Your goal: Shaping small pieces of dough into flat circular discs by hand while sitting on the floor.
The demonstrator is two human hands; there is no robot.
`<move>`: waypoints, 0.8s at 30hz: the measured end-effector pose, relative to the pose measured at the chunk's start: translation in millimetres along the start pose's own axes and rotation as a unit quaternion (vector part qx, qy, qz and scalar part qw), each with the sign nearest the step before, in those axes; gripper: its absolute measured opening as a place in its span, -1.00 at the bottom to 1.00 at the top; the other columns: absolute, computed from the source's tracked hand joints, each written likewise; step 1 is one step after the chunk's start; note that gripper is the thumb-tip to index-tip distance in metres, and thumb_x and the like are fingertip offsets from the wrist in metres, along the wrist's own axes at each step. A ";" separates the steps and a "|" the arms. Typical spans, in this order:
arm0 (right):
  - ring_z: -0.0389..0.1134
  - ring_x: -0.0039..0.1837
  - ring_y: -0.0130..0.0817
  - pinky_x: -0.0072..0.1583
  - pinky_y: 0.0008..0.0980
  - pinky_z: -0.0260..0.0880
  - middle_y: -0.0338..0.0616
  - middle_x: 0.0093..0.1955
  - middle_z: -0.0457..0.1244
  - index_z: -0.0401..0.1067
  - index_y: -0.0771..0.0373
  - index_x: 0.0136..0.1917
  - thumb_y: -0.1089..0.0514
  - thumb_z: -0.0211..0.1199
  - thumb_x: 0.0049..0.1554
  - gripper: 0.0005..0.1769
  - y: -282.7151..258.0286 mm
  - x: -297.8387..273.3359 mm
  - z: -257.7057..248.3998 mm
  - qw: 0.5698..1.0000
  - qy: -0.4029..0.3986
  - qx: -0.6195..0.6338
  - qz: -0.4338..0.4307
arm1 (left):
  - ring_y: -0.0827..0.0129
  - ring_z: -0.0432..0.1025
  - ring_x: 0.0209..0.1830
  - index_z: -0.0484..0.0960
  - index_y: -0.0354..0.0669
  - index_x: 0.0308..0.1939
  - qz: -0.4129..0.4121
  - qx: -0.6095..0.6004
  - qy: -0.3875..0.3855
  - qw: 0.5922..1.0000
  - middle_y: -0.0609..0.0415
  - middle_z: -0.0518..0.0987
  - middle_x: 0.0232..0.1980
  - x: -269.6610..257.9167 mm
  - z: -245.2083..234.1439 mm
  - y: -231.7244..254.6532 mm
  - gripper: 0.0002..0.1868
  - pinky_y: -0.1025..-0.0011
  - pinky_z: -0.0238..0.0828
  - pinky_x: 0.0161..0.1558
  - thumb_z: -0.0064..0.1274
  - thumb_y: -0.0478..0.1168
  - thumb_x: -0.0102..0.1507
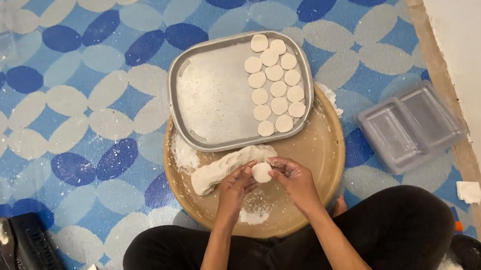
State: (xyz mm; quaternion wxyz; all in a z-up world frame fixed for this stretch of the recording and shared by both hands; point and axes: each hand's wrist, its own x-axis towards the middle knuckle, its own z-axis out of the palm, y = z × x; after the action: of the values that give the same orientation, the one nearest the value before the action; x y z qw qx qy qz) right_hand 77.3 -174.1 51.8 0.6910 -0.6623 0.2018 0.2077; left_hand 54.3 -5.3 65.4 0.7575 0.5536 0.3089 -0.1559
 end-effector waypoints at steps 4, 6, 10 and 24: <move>0.40 -0.05 -0.41 0.06 -0.41 0.47 -0.05 -0.04 0.43 0.56 0.35 0.17 0.30 0.44 0.05 -0.62 -10.5 23.3 -0.5 1.000 0.011 -0.002 0.000 | 0.28 0.60 -0.14 0.62 -0.43 0.16 0.002 -0.002 -0.008 1.000 -0.13 0.70 -0.09 22.7 3.2 16.7 -0.46 0.36 0.58 -0.03 0.34 -0.38 0.10; 0.40 -0.05 -0.41 0.06 -0.40 0.47 -0.04 -0.04 0.43 0.56 0.35 0.17 0.29 0.44 0.06 -0.62 -26.4 38.3 3.4 1.000 0.017 -0.001 -0.010 | 0.28 0.59 -0.13 0.61 -0.43 0.18 0.013 -0.002 -0.018 1.000 -0.14 0.70 -0.07 37.4 15.4 32.8 -0.45 0.36 0.57 -0.01 0.33 -0.39 0.10; 0.39 -0.06 -0.38 0.04 -0.34 0.45 -0.02 -0.06 0.41 0.57 0.35 0.14 0.26 0.46 0.06 -0.64 -67.1 98.8 13.1 0.999 0.015 0.004 -0.052 | 0.22 0.59 -0.02 0.59 -0.35 0.22 0.066 0.033 -0.026 0.997 -0.15 0.69 0.03 95.9 24.8 68.8 -0.41 0.32 0.55 0.08 0.33 -0.39 0.09; 0.47 -0.03 -0.39 0.06 -0.44 0.41 -0.21 -0.10 0.46 0.64 -0.10 0.10 0.14 0.27 0.13 -0.71 -131.6 304.5 49.3 0.973 0.063 -0.174 -0.136 | 0.32 0.58 -0.03 0.52 -0.19 0.30 0.184 0.138 0.043 0.972 -0.11 0.65 0.07 295.6 55.3 140.2 -0.46 0.51 0.59 -0.01 0.06 -0.46 0.21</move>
State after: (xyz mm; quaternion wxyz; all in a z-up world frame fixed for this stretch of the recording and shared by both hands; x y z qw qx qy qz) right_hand 403.9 -123.6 -5.4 0.5724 -0.8056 0.1136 0.1020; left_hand 376.5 21.7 -9.1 0.6757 0.7060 0.2099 -0.0311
